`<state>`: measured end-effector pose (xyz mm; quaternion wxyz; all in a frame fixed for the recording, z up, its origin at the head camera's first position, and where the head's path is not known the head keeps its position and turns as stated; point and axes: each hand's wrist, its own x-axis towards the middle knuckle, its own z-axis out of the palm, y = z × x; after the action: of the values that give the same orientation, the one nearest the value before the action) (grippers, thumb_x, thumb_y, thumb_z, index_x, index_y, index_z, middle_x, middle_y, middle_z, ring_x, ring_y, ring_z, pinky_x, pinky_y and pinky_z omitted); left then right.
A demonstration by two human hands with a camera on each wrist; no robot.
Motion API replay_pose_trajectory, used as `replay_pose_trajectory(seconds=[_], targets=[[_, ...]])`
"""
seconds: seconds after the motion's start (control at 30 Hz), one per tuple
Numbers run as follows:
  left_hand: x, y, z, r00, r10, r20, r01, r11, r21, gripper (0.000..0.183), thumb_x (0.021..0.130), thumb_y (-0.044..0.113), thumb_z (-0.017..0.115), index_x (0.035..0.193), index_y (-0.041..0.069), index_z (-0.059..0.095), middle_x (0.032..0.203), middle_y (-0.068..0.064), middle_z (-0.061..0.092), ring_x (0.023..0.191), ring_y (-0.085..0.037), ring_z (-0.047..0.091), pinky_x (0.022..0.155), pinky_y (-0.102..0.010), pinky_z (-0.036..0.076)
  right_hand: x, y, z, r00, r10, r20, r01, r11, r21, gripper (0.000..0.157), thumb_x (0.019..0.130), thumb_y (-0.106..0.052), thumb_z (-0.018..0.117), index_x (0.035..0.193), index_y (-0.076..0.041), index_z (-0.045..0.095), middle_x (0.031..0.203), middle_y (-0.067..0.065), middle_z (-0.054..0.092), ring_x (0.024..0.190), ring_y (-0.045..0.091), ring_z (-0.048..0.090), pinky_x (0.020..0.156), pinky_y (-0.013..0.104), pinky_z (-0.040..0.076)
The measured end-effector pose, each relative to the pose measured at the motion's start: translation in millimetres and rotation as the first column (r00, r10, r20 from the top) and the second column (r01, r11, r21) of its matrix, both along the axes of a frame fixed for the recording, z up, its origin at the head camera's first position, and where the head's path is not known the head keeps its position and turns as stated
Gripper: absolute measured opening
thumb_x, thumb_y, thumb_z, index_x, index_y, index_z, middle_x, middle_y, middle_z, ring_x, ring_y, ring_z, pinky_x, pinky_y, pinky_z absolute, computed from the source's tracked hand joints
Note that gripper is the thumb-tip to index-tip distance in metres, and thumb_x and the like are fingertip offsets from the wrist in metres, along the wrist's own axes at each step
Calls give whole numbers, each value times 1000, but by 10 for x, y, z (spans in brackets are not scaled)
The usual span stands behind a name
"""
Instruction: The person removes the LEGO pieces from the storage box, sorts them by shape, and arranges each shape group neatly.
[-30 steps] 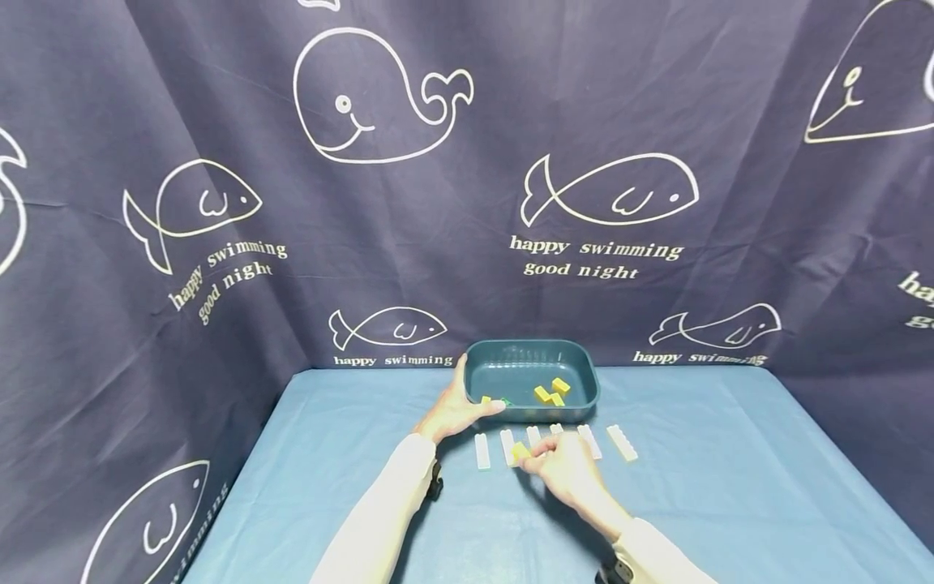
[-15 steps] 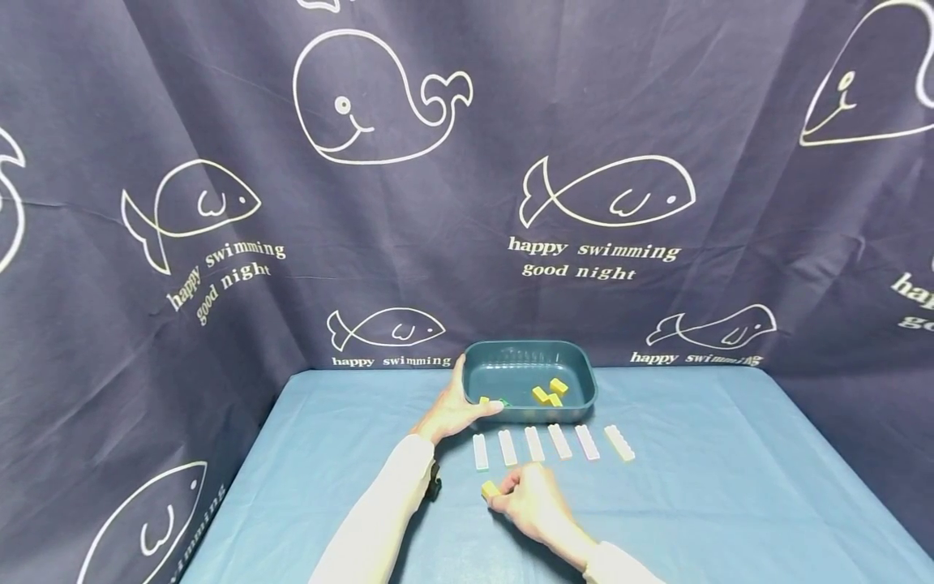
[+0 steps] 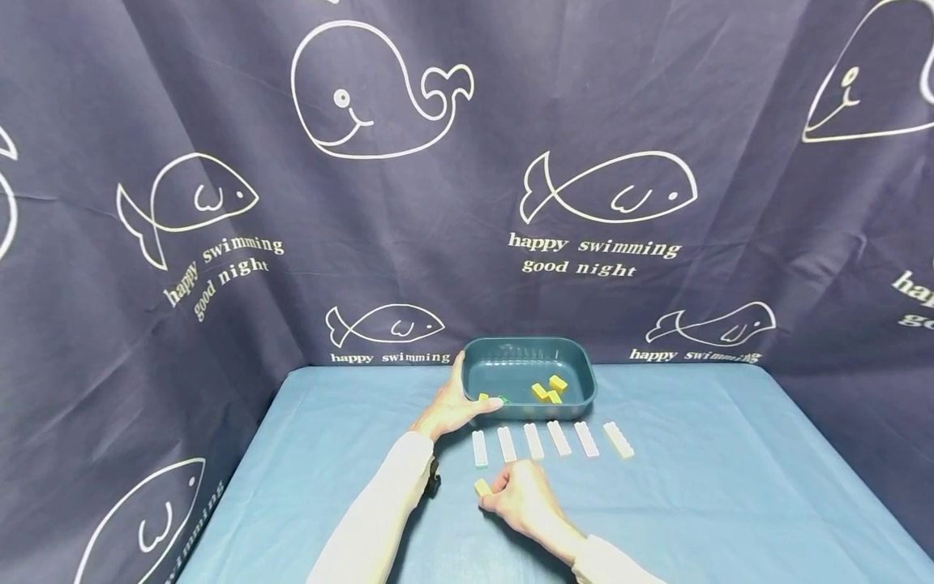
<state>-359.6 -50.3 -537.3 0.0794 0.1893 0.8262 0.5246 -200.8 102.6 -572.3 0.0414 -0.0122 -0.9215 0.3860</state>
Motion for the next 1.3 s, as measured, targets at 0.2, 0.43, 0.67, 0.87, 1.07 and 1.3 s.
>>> replay_pose_trajectory(seconds=[0.2,0.43,0.67,0.87,1.07,1.3], targets=[[1,-5,16,1000,-3,3,3,1000,2,130,82,44,95,177,23,8,177,-15,37,159,-36,44,131,-56,36,-15,4,-39,1000,15,13,-15,1000,0,30,68,-33,95,57,-28,68,61,-18,64,63,5,57,60,26,51],[36,-6,29,1000,19,5,-19,1000,-11,128,83,44,94,177,24,10,174,-18,41,156,-39,48,129,-57,38,-17,1,-79,999,45,27,-45,999,21,33,68,-38,96,56,-30,67,58,-21,63,61,3,57,59,26,50],[43,-9,38,1000,25,12,-24,1000,-14,128,84,43,94,177,23,9,175,-18,40,157,-39,47,129,-59,38,-4,-3,-40,997,75,18,-75,997,-2,34,70,-39,97,55,-32,68,55,-23,60,59,0,55,57,23,48],[41,-6,65,1000,9,15,-9,1000,9,129,83,43,94,177,22,9,177,-17,37,159,-39,44,131,-59,36,167,0,395,994,111,-3,-111,986,-122,25,73,-29,96,62,-18,76,61,-13,64,59,2,50,52,22,42],[17,0,51,1000,19,19,-19,1000,0,130,82,46,94,177,22,8,177,-17,36,161,-38,42,132,-57,34,150,116,759,998,48,44,-42,992,-122,13,75,-22,94,76,-16,83,68,-6,67,64,6,49,56,23,39],[43,-4,80,1000,-2,6,1,1000,20,126,84,41,94,177,21,11,174,-19,40,158,-40,45,131,-59,35,-104,436,918,999,-37,-4,36,996,-79,11,75,-21,95,83,-18,88,74,-2,76,68,8,55,62,25,44]])
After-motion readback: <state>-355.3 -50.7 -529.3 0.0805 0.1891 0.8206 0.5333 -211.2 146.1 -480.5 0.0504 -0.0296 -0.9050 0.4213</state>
